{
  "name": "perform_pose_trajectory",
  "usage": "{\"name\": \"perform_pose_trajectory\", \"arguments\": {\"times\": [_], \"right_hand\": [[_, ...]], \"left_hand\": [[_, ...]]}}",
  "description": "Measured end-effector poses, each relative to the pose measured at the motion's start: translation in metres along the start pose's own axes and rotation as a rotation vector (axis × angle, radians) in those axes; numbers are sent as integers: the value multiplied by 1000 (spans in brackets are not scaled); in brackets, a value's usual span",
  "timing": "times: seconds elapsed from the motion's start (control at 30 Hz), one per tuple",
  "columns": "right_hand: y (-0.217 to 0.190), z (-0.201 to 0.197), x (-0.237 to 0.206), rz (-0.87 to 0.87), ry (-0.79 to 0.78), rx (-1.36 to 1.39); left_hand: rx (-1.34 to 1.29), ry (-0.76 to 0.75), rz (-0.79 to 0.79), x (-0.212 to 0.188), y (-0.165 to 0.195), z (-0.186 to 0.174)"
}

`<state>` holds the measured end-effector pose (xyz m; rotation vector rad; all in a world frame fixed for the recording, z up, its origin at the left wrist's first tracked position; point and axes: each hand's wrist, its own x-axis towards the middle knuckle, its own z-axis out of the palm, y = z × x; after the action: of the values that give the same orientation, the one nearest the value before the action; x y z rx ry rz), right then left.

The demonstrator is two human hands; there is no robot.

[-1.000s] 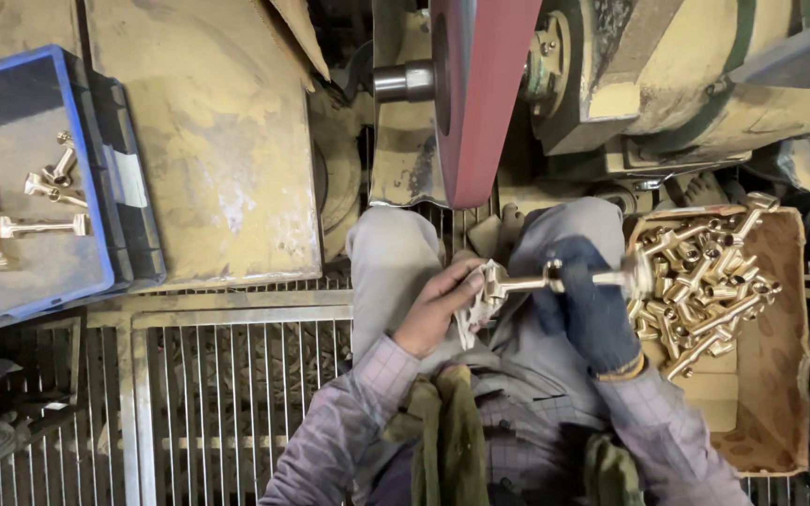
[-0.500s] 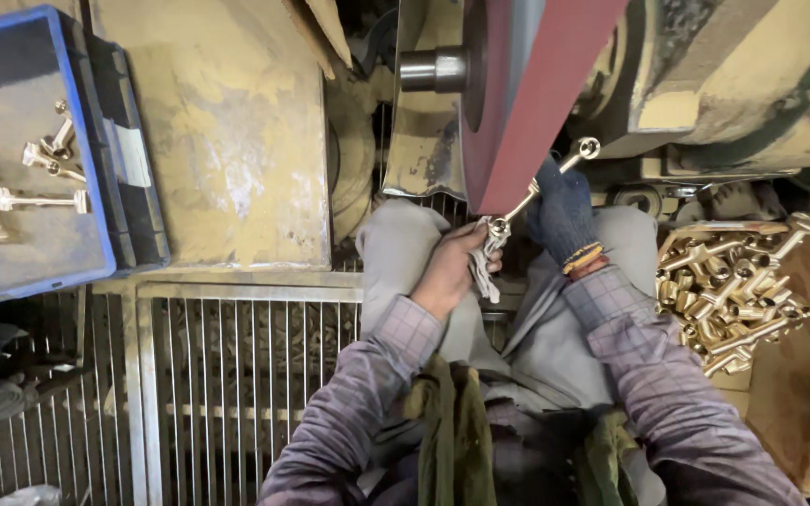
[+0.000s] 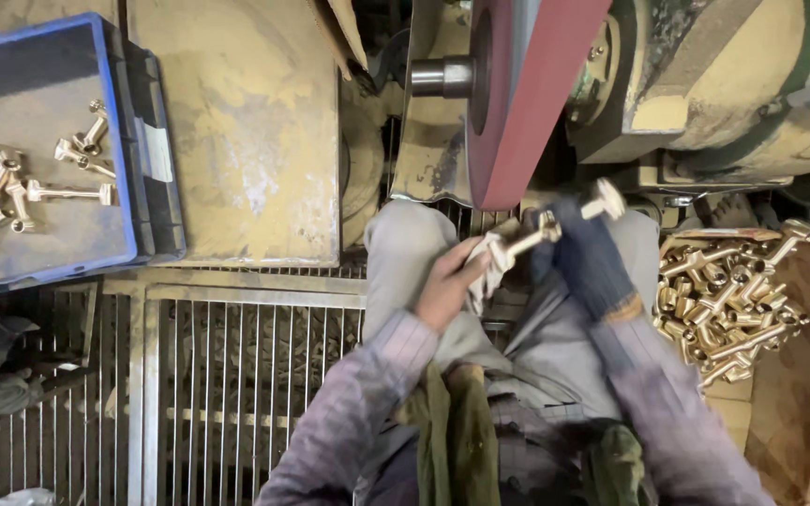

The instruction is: The person sits on a metal grate floor and uses a belt sander to polish small brass-colored metal parts. They hold each part with a cloth against the moving belt, rotate it to smooth different surfaces, and then place the finished parts into a blue plastic crate.

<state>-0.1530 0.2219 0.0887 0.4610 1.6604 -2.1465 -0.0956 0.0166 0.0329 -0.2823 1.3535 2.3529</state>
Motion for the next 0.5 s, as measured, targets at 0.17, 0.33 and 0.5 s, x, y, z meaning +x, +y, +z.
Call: {"name": "perform_pose_trajectory", "arguments": {"times": [0.17, 0.33, 0.5], "right_hand": [[30, -9, -75, -54, -205, 323], [30, 20, -100, -55, -304, 345], [19, 60, -103, 76, -369, 300]], "left_hand": [[80, -49, 38, -58, 16, 1], [244, -10, 185, -90, 38, 14], [-43, 143, 69, -109, 52, 17]]}}
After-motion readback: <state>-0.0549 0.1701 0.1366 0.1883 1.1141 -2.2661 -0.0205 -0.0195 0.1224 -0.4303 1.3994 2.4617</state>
